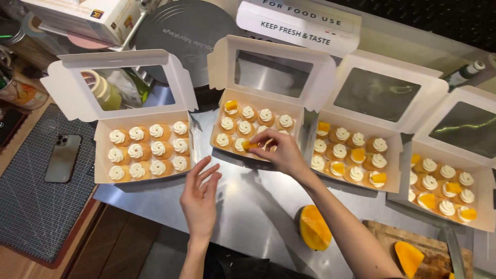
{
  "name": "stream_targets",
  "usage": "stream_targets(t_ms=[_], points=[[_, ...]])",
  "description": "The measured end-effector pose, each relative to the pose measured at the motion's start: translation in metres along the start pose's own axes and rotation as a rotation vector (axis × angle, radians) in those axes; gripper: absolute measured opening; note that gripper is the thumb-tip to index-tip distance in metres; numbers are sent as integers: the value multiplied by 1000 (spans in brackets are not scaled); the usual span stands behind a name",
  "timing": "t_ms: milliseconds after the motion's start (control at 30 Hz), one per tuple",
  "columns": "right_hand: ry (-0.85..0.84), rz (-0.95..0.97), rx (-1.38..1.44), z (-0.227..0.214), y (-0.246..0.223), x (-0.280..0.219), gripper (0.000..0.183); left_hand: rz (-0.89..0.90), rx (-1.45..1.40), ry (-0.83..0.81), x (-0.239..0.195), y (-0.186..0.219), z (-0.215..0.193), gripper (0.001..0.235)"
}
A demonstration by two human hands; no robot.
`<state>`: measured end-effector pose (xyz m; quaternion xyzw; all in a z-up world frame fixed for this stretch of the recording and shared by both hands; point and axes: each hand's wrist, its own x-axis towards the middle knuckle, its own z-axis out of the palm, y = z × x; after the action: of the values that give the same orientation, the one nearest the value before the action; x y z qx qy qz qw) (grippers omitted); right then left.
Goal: Slicing mangoes and placing the pieces on top of frosted cupcakes in boxes.
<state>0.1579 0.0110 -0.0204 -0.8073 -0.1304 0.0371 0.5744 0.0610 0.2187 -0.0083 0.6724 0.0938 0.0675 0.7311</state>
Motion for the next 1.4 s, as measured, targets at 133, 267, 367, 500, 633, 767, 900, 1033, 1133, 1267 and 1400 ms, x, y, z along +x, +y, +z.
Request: stream_targets(t_ms=[133, 267, 367, 500, 633, 767, 900, 1033, 1133, 1267, 1400], points=[[-69, 66, -249, 17, 70, 58, 16, 27, 48, 242, 19, -17, -27, 31], [-172, 113, -369, 30, 103, 70, 17, 18, 99, 217, 29, -31, -39, 30], [-184, 104, -358, 34, 106, 67, 18, -8, 96, 219, 35, -35, -40, 30], [-192, -16, -402, 36, 117, 68, 15, -16, 101, 193, 39, -32, -39, 30], [-211, -28, -433, 34, 118, 65, 12, 6, 104, 199, 38, -37, -37, 29], [-175, -105, -448, 35, 138, 61, 12, 68, 80, 218, 32, -42, -36, 28], [18, -235, -292, 3, 70, 28, 41, 100, 81, 178, 15, -36, -20, 27], [527, -184, -284, -74, -15, -81, 22, 28, 199, -186, -16, -31, 31, 22], [952, 16, -359, -114, -2, -198, 24, 81, 475, -763, -42, -55, 81, 38], [1230, 463, -602, -122, 18, -358, 27, 273, 1073, -1122, -97, -97, 141, 88], [1225, 918, -544, -133, 47, -486, 36, 289, 1328, -885, -144, -126, 189, 105]])
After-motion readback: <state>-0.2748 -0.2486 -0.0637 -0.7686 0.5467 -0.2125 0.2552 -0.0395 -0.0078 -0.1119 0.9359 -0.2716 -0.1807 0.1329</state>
